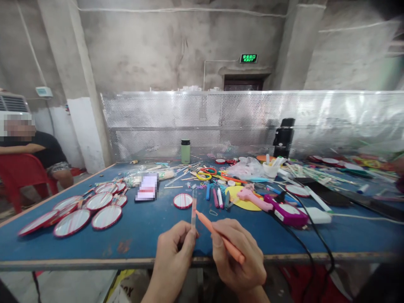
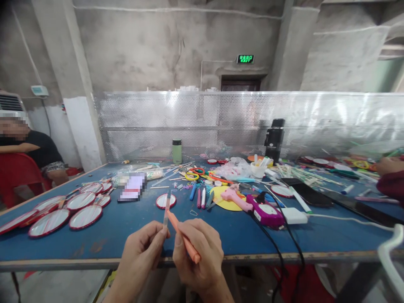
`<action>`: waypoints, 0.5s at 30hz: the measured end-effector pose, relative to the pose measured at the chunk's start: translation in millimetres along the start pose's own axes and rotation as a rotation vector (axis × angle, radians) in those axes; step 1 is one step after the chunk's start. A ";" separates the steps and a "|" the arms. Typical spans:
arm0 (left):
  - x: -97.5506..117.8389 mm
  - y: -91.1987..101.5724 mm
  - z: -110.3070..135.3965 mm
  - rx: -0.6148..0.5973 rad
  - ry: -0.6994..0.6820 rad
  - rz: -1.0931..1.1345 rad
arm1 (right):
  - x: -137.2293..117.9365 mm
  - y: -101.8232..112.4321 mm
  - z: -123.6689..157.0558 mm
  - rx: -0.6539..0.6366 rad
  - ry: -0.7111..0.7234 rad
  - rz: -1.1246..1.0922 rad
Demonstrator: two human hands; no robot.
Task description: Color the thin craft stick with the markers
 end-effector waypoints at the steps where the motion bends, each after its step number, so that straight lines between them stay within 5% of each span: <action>1: -0.6 -0.1 0.1 -0.002 0.000 0.001 | 0.3 -0.2 -0.3 -0.001 -0.006 -0.003; 15: -1.6 -1.2 -0.2 -0.009 0.013 -0.010 | 3.6 2.2 0.6 0.027 -0.032 -0.002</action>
Point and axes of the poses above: each hand's wrist, its own z-axis away from the middle knuckle, its own y-axis out of the back of the hand, x = y × z, the point moved 10 cm from there along -z, towards the middle knuckle, and after that the axes turned 6 degrees about y, right-handed, at the moved point
